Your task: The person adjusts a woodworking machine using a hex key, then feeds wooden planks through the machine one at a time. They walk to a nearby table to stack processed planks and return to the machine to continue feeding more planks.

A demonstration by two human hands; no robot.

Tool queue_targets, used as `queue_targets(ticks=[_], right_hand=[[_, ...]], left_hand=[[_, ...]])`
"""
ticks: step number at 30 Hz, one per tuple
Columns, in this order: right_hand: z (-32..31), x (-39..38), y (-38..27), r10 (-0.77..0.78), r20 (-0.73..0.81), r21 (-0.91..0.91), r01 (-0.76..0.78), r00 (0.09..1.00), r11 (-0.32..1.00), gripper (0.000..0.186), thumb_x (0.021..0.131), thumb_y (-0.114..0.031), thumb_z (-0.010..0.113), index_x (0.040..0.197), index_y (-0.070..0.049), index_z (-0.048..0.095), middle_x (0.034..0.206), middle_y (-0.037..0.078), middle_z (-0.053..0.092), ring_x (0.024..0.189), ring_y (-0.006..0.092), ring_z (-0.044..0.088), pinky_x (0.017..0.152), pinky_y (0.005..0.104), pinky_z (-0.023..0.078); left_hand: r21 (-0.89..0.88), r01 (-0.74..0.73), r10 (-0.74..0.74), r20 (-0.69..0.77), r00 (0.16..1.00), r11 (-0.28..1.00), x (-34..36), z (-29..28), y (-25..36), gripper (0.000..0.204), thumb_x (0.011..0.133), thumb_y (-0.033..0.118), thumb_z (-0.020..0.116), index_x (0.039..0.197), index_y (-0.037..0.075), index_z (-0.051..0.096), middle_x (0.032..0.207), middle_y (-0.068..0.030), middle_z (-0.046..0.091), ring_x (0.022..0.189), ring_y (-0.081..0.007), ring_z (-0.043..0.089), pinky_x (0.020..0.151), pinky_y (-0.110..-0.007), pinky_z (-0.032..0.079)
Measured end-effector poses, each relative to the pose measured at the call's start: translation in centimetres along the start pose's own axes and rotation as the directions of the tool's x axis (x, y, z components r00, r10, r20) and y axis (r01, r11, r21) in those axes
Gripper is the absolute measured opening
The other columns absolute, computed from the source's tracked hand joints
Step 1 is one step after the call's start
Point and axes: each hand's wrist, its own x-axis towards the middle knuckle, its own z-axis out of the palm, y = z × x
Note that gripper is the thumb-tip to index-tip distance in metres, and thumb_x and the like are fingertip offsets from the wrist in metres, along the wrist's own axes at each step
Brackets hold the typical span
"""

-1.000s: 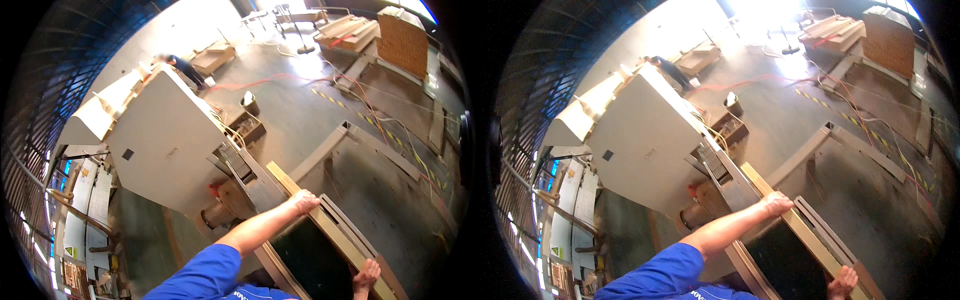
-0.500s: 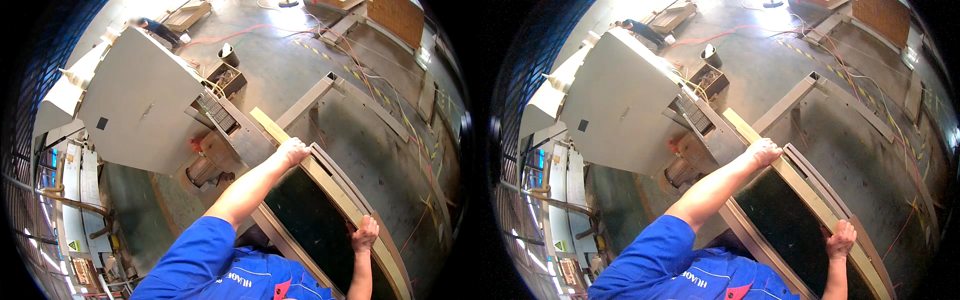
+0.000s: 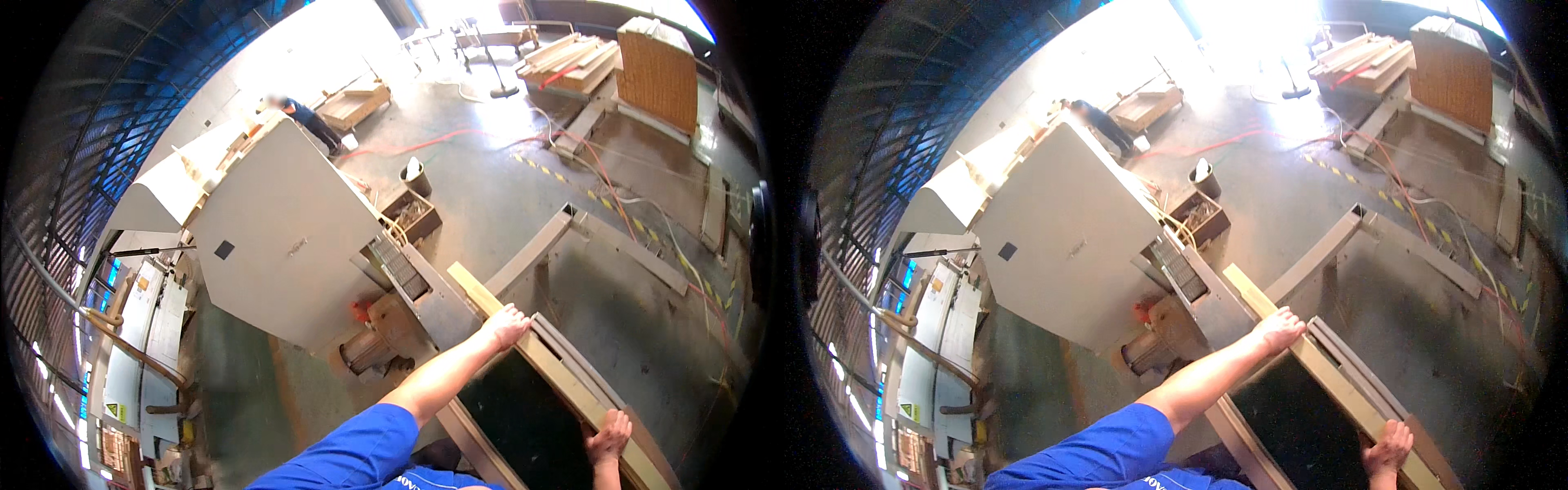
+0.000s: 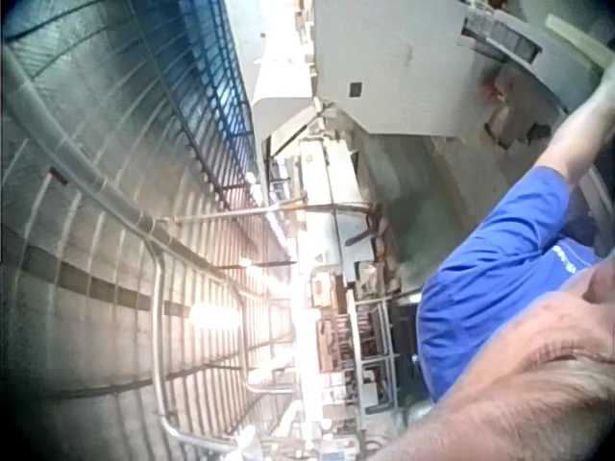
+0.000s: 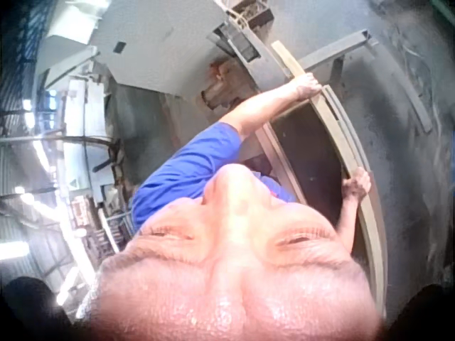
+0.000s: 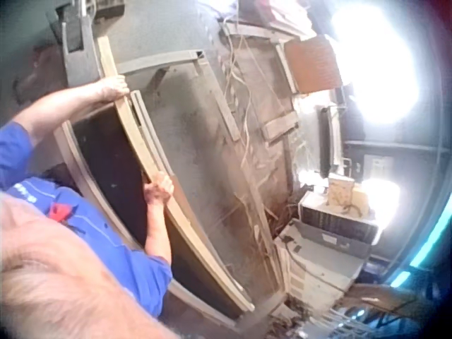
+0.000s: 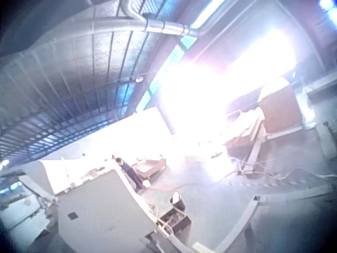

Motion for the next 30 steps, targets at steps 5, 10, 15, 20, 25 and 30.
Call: queue_targets(ticks=[5,10,15,20,25,30], right_hand=[[-0.3,0.1,-0.1,0.016,0.019,0.043,-0.017,1.0,0.999,0.057,0.073,-0.045,0.082,0.101,-0.003,0.054,0.103,0.02,0.057,0.101,0.0398,0.056,0.09,0.05,0.043],[-1.2,-0.2,-1.0,0.014,0.008,0.045,-0.014,1.0,0.999,0.055,0.072,-0.043,0.083,0.098,-0.005,0.053,0.1,0.018,0.056,0.1,0.0384,0.056,0.088,0.0492,0.043],[-1.5,-0.2,-1.3,0.002,-0.045,0.041,0.0,0.999,0.999,0.053,0.071,-0.04,0.084,0.096,-0.005,0.054,0.098,0.017,0.056,0.1,0.0369,0.056,0.088,0.0478,0.043],[-2.5,0.1,-0.7,-0.071,0.011,-0.15,0.072,0.997,0.986,0.062,0.085,-0.07,0.064,0.105,-0.011,0.061,0.102,0.015,0.064,0.098,0.0345,0.065,0.08,0.0476,0.051],[-1.6,-0.7,-0.4,-0.024,-0.028,-0.003,0.024,0.999,1.0,0.053,0.075,-0.048,0.078,0.099,-0.007,0.056,0.099,0.016,0.058,0.099,0.0361,0.059,0.086,0.0477,0.046],[-2.5,-0.2,-0.9,-0.086,-0.011,-0.097,0.085,0.996,0.992,0.063,0.084,-0.069,0.064,0.111,-0.012,0.063,0.107,0.015,0.065,0.101,0.035,0.065,0.084,0.0482,0.051]], left_hand=[[-0.086,0.006,-0.025,-0.218,0.976,0.996,-4.6,-4.1,1.7,0.078,0.082,0.022,0.074,0.152,0.01,0.043,0.15,-0.0162,0.048,0.145,-0.032,0.042,0.125,-0.048,0.025],[-0.447,0.249,-0.411,-0.312,0.857,0.859,-14.6,-6.2,1.0,0.077,0.086,0.03,0.076,0.151,0.006,0.043,0.153,-0.0208,0.047,0.143,-0.0363,0.044,0.121,-0.046,0.034],[-0.422,0.573,-0.694,-0.227,0.683,0.703,-29.1,-0.8,0.0,0.077,0.087,0.039,0.074,0.151,0.006,0.044,0.152,-0.0216,0.048,0.141,-0.0373,0.047,0.117,-0.046,0.039],[-0.399,0.879,-0.924,0.159,0.347,0.261,-41.7,6.2,3.9,0.081,0.083,0.044,0.074,0.15,0.007,0.047,0.155,-0.0209,0.044,0.145,-0.0358,0.041,0.12,-0.044,0.037],[-0.153,0.979,-0.722,0.663,0.2,0.132,-50.3,9.9,8.7,0.08,0.083,0.051,0.075,0.147,0.008,0.054,0.153,-0.0198,0.049,0.142,-0.0355,0.047,0.118,-0.043,0.04],[-0.178,0.97,-0.6,0.763,0.241,0.164,-52.9,12.7,10.2,0.085,0.082,0.055,0.076,0.149,0.008,0.052,0.15,-0.0196,0.053,0.139,-0.0347,0.052,0.116,-0.043,0.041]])
